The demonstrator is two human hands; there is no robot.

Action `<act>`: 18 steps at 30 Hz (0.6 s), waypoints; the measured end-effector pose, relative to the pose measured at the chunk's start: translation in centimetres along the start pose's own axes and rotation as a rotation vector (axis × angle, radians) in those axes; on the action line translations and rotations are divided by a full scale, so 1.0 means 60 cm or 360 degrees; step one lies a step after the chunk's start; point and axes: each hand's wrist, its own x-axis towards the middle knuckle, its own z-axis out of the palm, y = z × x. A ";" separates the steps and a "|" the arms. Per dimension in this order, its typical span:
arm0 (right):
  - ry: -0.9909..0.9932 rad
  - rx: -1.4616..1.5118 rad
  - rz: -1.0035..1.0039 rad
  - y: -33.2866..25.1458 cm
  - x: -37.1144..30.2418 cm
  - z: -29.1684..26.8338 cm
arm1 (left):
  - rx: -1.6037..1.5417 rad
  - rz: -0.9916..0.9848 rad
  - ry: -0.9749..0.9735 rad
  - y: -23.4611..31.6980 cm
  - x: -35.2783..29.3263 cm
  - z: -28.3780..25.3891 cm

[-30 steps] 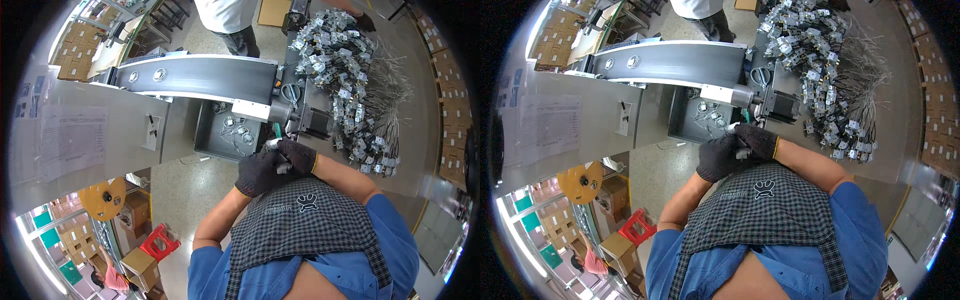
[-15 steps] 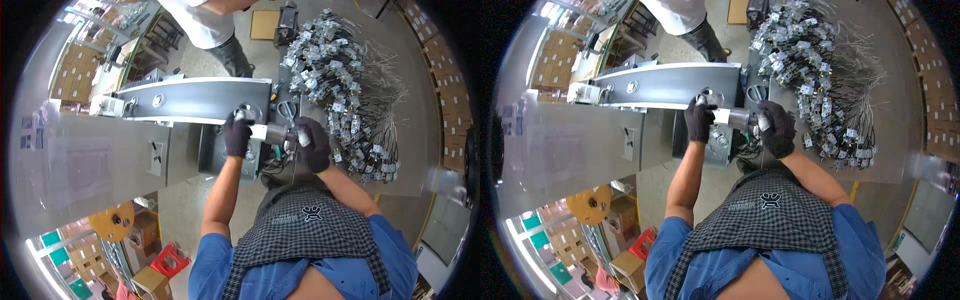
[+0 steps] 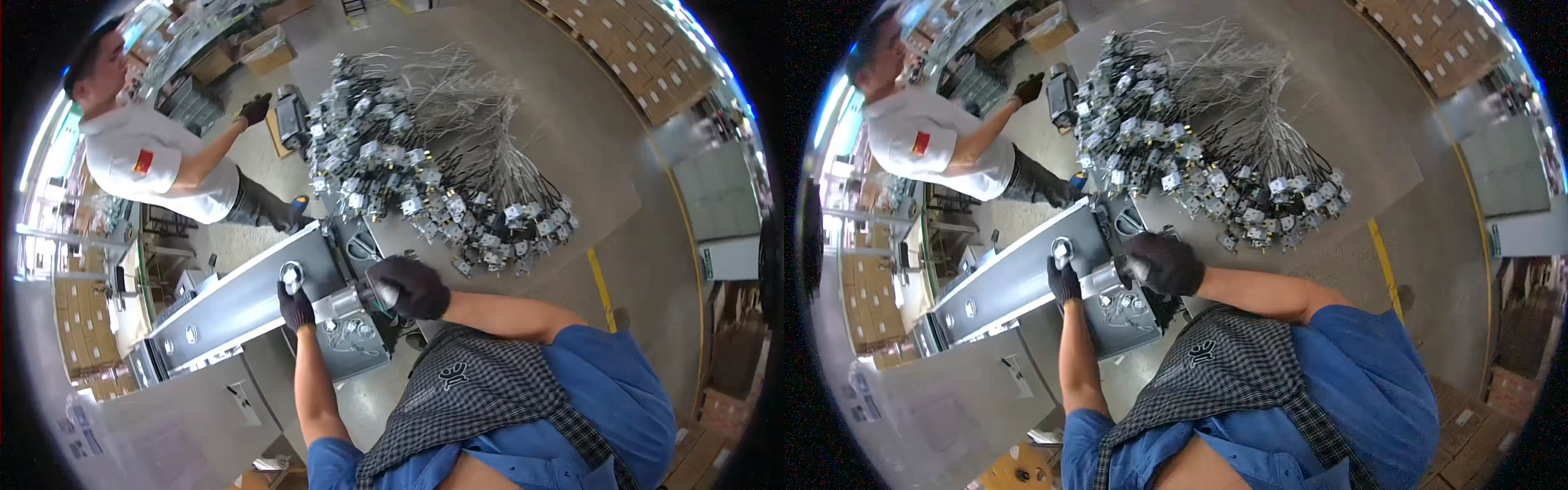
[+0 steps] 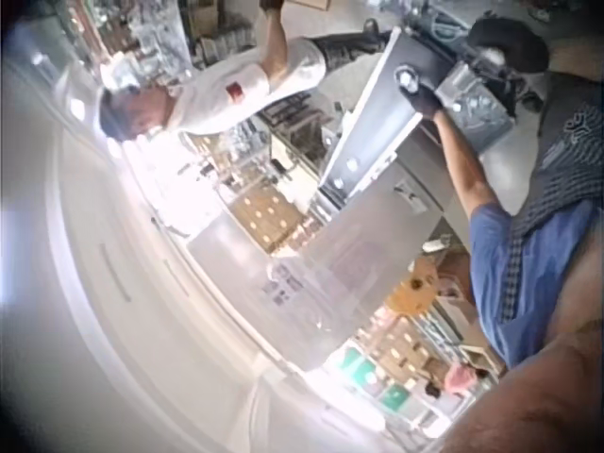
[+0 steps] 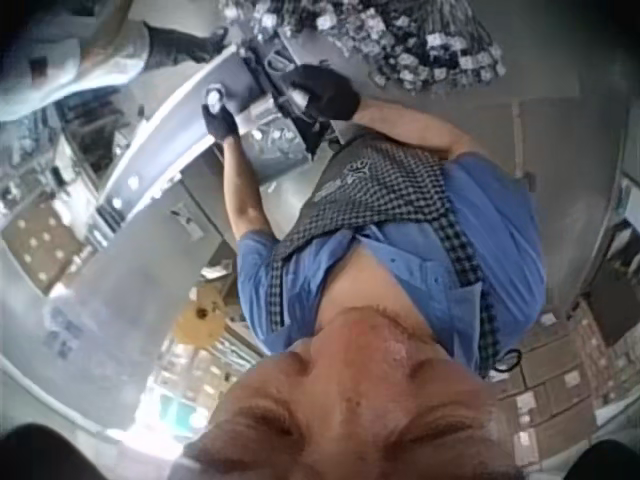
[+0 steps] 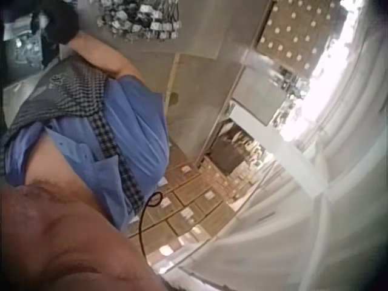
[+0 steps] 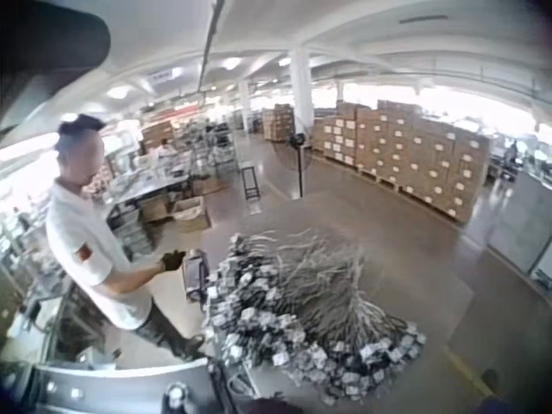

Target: Assembling and inspecting electronic cable bundles at a manual assembly station.

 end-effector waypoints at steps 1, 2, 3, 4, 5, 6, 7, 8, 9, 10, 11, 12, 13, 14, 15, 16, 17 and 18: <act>0.0094 -0.0092 -0.0045 0.009 -0.003 -0.031 | -0.0099 -0.0034 -0.0083 0.013 -0.045 -0.017; 0.0300 -0.0219 -0.0034 0.044 -0.024 -0.081 | -0.0354 -0.0182 -0.0188 0.067 -0.105 0.006; 0.0409 -0.0489 0.0060 0.062 -0.039 -0.125 | -0.0465 -0.0227 -0.0258 0.078 -0.148 -0.005; 0.0515 -0.0642 0.0296 0.062 -0.039 -0.174 | -0.0578 -0.0284 -0.0310 0.073 -0.188 -0.022; 0.0551 -0.1054 0.0408 0.083 -0.041 -0.213 | -0.0671 -0.0224 -0.0228 0.051 -0.228 -0.034; 0.0582 -0.1475 0.0518 0.111 -0.050 -0.251 | -0.0768 -0.0166 -0.0152 0.030 -0.264 -0.037; 0.0481 -0.1615 0.0691 0.149 -0.081 -0.298 | -0.0800 -0.0266 -0.0173 0.041 -0.300 -0.035; 0.0376 -0.1742 0.0862 0.177 -0.104 -0.329 | -0.0829 -0.0364 -0.0186 0.055 -0.329 -0.040; 0.0364 -0.1711 0.0831 0.176 -0.095 -0.332 | -0.0897 -0.0252 0.0004 0.026 -0.346 -0.044; 0.0125 -0.1737 0.0860 0.166 -0.093 -0.346 | -0.0900 -0.0255 0.0007 0.032 -0.360 -0.041; -0.0115 -0.1758 0.0889 0.156 -0.093 -0.353 | -0.0896 -0.0227 0.0043 0.052 -0.375 -0.041; -0.0116 -0.1762 0.0889 0.149 -0.093 -0.357 | -0.0893 -0.0197 0.0077 0.074 -0.388 -0.041; -0.0179 -0.1756 0.0922 0.140 -0.091 -0.362 | -0.0944 -0.0273 0.0037 0.104 -0.395 -0.043; -0.0246 -0.1747 0.0949 0.138 -0.088 -0.363 | -0.0950 -0.0267 0.0041 0.130 -0.401 -0.045; -0.0237 -0.1751 0.0944 0.140 -0.090 -0.365 | -0.1037 -0.0269 0.0045 0.154 -0.406 -0.045; -0.0144 -0.1727 0.0909 0.142 -0.085 -0.360 | -0.1124 -0.0271 0.0072 0.165 -0.409 -0.048; -0.0049 -0.1704 0.0877 0.142 -0.081 -0.355 | -0.1131 -0.0264 0.0091 0.164 -0.409 -0.046; -0.0047 -0.1698 0.0859 0.139 -0.079 -0.354 | -0.1098 -0.0150 0.0108 0.163 -0.408 -0.043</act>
